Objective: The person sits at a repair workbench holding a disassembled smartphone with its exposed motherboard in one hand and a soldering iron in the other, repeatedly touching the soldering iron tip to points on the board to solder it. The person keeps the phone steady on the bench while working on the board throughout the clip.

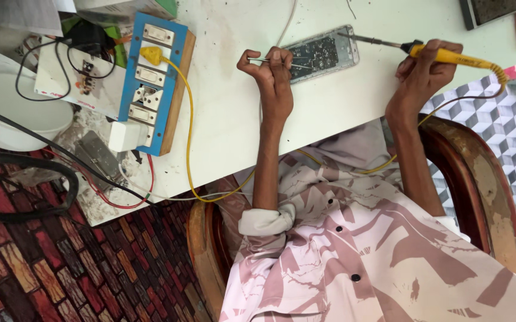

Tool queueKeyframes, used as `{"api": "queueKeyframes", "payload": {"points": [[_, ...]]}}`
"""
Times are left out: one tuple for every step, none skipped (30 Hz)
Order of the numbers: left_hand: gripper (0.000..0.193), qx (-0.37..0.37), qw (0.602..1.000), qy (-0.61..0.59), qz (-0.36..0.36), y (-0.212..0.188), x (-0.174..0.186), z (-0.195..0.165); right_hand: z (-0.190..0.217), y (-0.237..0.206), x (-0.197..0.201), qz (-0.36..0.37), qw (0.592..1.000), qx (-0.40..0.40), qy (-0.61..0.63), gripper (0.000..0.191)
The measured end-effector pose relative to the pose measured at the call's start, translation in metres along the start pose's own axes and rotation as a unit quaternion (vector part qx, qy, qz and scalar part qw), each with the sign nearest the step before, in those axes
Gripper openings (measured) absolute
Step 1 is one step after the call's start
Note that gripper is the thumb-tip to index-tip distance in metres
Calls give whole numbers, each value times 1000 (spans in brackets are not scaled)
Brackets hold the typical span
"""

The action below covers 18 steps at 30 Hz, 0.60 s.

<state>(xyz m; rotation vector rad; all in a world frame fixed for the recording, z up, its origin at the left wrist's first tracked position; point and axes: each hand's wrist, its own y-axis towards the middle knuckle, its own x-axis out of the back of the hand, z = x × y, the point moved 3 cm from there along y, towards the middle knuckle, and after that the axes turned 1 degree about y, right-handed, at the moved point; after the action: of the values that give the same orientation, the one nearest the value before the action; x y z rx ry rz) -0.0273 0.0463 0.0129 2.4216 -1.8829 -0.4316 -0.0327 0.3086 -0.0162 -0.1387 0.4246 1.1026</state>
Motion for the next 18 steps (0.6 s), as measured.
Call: {"api": "queueKeyframes", "payload": {"points": [[21, 3, 1000, 1, -4, 2, 0, 0, 0, -1, -2, 11, 1000, 15, -13, 29], [21, 7, 1000, 0, -8, 2, 0, 0, 1, -1, -3, 21, 999, 29, -29, 29], [21, 4, 1000, -6, -5, 3, -1, 0, 1, -1, -3, 25, 999, 31, -29, 28], [20, 1, 1000, -9, -2, 3, 0, 0, 0, -2, -4, 28, 999, 31, -28, 27], [20, -2, 1000, -12, 1, 3, 0, 0, 0, -4, -5, 31, 999, 32, -26, 27], [20, 1, 1000, -10, 1, 2, 1, 0, 0, -5, -5, 20, 999, 31, -21, 26], [21, 3, 1000, -9, 2, 2, 2, 0, 0, -5, -6, 9, 999, 33, -16, 25], [21, 4, 1000, -7, 1, 2, 3, 0, 0, -5, -7, 1, 999, 35, -11, 25], [21, 2, 1000, -8, 2, 2, 3, 0, 1, -6, -8, -2, 999, 35, -16, 24], [21, 2, 1000, -7, 3, 1, 4, -1, 2, -7, -9, -6, 999, 33, -20, 24], [22, -1, 1000, -6, 4, 1, 4, -1, 2, -8, -11, -9, 999, 32, -23, 24], [22, 0, 1000, -5, 3, 2, 5, -1, 3, -8, -13, -5, 999, 33, -27, 24], [21, 3, 1000, -5, 2, 2, 5, -1, 4, -9, -13, -1, 999, 31, -34, 24], [21, 6, 1000, -5, 1, 2, 4, -1, 5, -9, -14, 2, 999, 32, -41, 24], [21, 4, 1000, -7, -1, 3, 4, -1, 6, -8, -15, 11, 998, 35, -47, 25], [21, 4, 1000, -7, -3, 3, 4, -1, 6, -9, -17, 18, 998, 36, -52, 25], [22, 5, 1000, -8, -4, 2, 5, -1, 6, -9, -18, 25, 997, 36, -59, 25], [22, 2, 1000, -7, -1, 1, 4, -1, 6, -9, -18, 30, 997, 35, -58, 24]]}}
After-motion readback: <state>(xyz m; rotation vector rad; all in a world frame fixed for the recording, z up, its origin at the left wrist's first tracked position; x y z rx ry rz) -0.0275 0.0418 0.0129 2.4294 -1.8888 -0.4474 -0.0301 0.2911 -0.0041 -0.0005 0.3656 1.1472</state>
